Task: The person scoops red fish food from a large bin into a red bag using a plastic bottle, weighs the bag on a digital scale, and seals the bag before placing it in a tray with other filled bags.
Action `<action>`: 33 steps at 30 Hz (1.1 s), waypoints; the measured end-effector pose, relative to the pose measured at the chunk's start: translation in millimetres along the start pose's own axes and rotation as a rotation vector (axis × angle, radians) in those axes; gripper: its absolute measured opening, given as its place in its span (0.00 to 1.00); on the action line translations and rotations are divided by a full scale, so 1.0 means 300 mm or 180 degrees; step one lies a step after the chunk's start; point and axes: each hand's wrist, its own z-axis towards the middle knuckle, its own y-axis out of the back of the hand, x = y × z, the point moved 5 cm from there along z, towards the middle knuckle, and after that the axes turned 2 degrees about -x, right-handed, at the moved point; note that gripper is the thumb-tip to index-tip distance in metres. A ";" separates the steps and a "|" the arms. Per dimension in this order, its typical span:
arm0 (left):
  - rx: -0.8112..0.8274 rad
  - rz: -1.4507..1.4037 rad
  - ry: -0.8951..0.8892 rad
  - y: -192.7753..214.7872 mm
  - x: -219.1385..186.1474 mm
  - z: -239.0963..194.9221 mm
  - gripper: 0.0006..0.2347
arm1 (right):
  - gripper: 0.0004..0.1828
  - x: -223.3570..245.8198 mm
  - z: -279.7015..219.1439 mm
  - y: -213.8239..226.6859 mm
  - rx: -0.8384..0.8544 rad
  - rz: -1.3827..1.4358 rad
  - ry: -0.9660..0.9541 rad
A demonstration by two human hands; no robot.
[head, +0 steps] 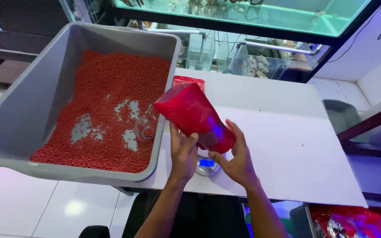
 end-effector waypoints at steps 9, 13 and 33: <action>-0.0227 -0.0319 -0.0001 -0.008 -0.051 -0.015 0.41 | 0.64 0.138 0.096 0.016 -0.0185 0.0312 0.0851; -0.0194 -0.0360 0.0040 -0.058 -0.108 -0.017 0.40 | 0.61 0.232 0.153 0.018 -0.0127 0.0190 0.1197; -0.0197 -0.0437 0.0169 -0.071 -0.154 -0.007 0.32 | 0.55 0.344 0.210 0.014 0.0019 -0.0252 0.1576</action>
